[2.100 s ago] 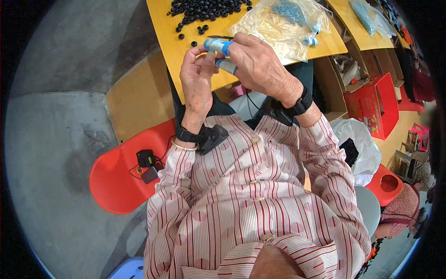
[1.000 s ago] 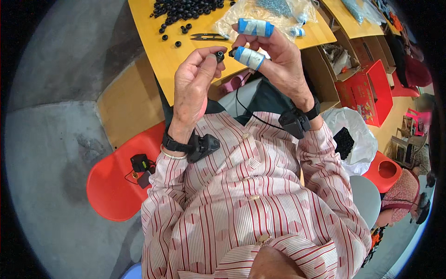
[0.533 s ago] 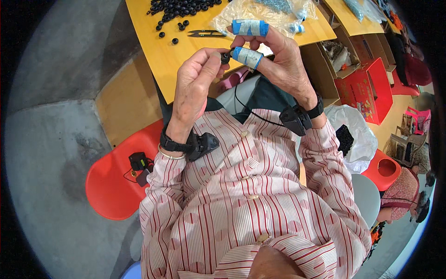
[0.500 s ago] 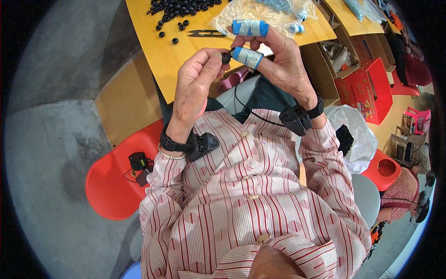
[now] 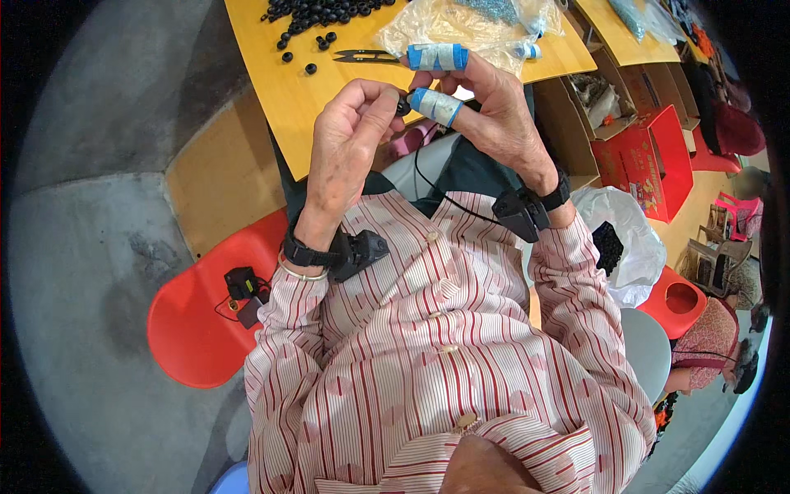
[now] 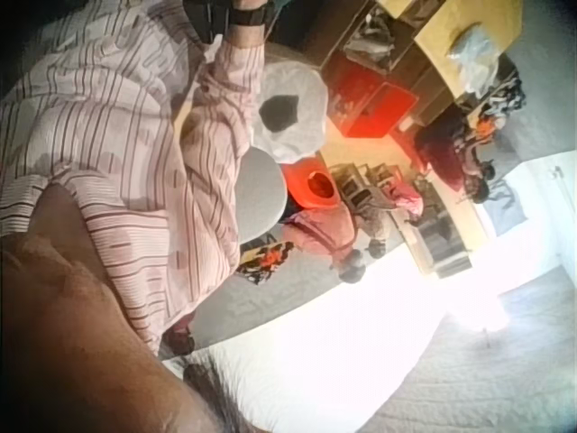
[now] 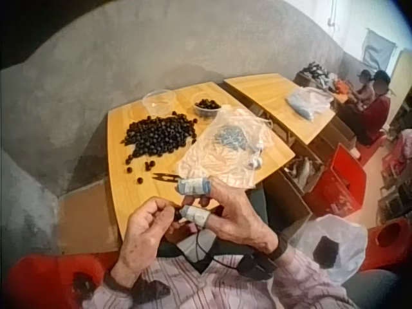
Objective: The person dumps black plastic parts onto the table, places tape guards onto their fingers, and assembles the black plastic parts by hand.
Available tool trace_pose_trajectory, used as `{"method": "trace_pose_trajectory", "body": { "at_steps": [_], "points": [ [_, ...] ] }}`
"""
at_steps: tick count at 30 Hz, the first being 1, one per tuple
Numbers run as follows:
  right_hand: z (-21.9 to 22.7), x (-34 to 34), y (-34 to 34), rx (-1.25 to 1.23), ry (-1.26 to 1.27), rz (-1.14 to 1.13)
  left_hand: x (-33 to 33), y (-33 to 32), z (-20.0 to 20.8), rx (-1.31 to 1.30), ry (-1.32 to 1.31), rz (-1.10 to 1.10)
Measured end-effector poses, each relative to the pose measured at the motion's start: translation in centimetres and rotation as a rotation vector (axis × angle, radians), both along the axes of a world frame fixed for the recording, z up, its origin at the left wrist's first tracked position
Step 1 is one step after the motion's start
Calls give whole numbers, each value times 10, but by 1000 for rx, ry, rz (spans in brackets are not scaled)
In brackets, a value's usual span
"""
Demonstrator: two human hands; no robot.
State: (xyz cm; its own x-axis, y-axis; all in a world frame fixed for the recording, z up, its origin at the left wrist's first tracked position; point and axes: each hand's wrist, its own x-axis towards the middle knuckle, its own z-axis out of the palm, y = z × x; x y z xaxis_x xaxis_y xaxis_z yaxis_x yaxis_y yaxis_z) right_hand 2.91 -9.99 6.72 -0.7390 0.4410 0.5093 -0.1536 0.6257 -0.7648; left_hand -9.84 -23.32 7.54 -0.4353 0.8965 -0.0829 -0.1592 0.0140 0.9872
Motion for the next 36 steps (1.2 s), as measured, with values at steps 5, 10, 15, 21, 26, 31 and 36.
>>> {"method": "trace_pose_trajectory", "body": {
  "at_steps": [5,10,15,21,26,31,36],
  "points": [
    [-8,1,-1,-341,13,97,-3,-2,-4,-2,16,-43],
    [-2,4,1,-355,-31,139,-6,-5,6,-78,12,-88],
    [-3,4,2,-201,25,135,-3,-7,9,-93,32,-122],
    [5,7,6,54,-24,102,-4,-9,16,-159,247,-191],
    [3,8,4,145,-21,55,-3,-10,12,-109,188,-199],
    [3,6,-2,123,-24,39,-7,-11,6,-84,171,-216],
    [3,6,-2,129,-35,23,-7,-11,4,-56,117,-221]
  ]
}}
